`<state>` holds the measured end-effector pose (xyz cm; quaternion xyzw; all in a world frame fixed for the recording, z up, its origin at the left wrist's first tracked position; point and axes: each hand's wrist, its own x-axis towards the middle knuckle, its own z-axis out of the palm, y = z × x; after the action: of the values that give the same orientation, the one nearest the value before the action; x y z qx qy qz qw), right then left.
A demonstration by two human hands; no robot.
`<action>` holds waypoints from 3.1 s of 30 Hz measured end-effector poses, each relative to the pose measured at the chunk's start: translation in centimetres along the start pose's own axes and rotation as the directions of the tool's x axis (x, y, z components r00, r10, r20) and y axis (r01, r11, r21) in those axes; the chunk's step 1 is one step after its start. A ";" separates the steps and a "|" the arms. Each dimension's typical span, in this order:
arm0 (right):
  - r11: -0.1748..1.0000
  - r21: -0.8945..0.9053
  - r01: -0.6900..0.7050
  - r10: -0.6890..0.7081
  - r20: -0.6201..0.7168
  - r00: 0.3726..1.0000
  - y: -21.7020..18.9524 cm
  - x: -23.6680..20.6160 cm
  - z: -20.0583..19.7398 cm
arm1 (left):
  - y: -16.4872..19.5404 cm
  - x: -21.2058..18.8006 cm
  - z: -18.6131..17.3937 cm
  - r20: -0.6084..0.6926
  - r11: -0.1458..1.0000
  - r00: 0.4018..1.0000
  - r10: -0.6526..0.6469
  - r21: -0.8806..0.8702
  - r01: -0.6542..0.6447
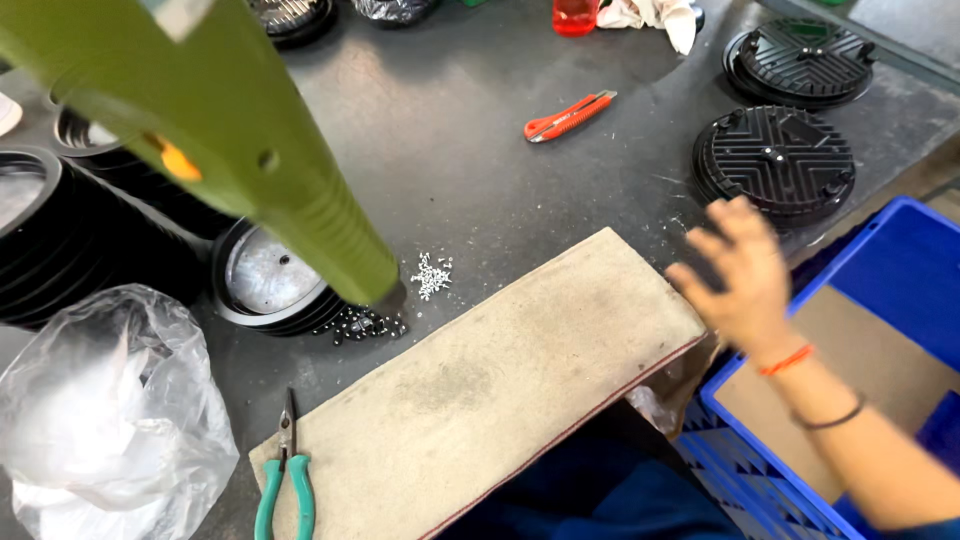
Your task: The person places a white diffuser disc into a black round light fixture housing, presses the parts together, and uses a green electric screwdriver to drive screws into the housing. They pick up screws from the table, handle a plastic bag, and set the assembled fixture down on the workbench.
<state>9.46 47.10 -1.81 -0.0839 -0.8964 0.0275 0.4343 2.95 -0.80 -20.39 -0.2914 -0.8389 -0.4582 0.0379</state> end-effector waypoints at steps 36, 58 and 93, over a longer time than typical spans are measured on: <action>0.977 0.196 0.085 -0.122 0.185 0.975 -12.0 0.9 3.3 | 10.6 -4.0 4.5 0.148 0.958 0.949 -0.277 0.122 0.260; 0.849 0.474 -0.234 0.022 0.411 0.911 -9.1 5.8 8.4 | 16.2 1.6 -5.6 -0.354 0.997 0.935 0.034 -0.055 -0.057; 0.176 0.954 -0.245 -0.111 0.266 0.958 -13.5 21.1 5.1 | 15.8 11.2 -7.5 -0.143 0.086 0.710 -0.689 -0.990 -0.116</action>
<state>-9.10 37.62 13.04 0.1788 -0.7150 0.6257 0.2556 0.42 4.80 -0.55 0.1057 -0.3163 -0.9428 0.0033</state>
